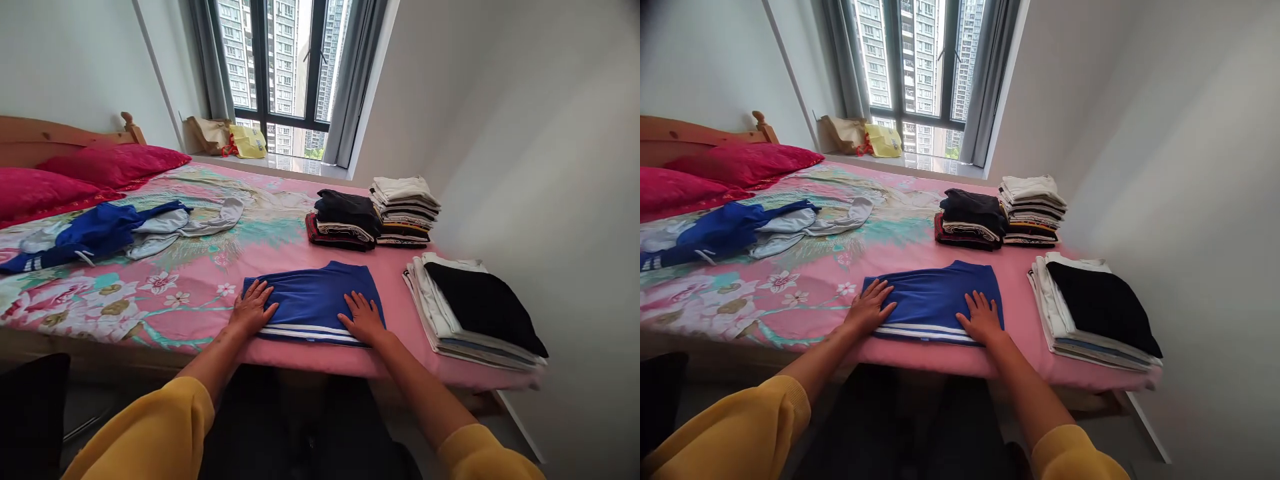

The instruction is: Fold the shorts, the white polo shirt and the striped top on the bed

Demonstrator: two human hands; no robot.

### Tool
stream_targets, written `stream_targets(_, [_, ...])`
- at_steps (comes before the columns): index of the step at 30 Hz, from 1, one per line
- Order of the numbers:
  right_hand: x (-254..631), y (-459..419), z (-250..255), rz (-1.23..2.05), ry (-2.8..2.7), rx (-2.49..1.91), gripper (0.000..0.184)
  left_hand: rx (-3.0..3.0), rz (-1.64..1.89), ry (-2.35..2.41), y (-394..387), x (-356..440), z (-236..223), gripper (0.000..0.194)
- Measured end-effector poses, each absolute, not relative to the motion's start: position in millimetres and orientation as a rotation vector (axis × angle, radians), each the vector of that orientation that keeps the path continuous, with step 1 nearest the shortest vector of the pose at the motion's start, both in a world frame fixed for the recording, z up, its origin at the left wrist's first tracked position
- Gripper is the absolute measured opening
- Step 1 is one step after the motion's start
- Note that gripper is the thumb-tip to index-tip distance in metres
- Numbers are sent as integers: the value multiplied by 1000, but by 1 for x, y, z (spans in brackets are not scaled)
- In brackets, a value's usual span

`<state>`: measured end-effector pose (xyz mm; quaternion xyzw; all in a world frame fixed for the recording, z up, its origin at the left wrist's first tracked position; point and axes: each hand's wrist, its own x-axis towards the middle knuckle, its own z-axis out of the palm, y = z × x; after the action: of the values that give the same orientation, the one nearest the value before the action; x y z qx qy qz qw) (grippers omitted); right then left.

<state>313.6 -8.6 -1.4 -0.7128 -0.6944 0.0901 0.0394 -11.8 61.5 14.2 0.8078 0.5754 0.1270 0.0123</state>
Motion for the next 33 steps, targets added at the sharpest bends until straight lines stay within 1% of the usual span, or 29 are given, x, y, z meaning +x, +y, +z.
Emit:
stream_targets(7, [333, -42, -7, 189, -2044, -2126, 64, 2558, 394, 1819, 63, -13, 12, 52])
stream_targets(12, [329, -41, -8, 151, -1984, -2077, 61, 2643, 512, 1865, 56, -4, 15, 43])
stream_targets(15, [329, -40, -9, 154, -1957, -2060, 60, 2751, 612, 1692, 43, 17, 20, 40])
stream_targets(18, [330, -40, -10, 151, -1940, -2042, 60, 2839, 623, 1391, 32, 43, 24, 44])
stream_targets(20, [331, -40, -11, 149, -1937, -2036, 60, 2848, 585, 1315, 32, 53, 23, 48])
stream_targets(26, [334, -39, -15, 128, -1938, -2019, 60, 2692, 275, 1482, 54, 31, 10, 67])
stream_targets(29, [334, -38, -17, 81, -1923, -2017, 58, 2700, 244, 1476, 57, 21, 4, 73])
stream_targets(33, [333, -39, -18, 25, -1888, -2025, 56, 2711, 252, 1506, 52, 26, 4, 74])
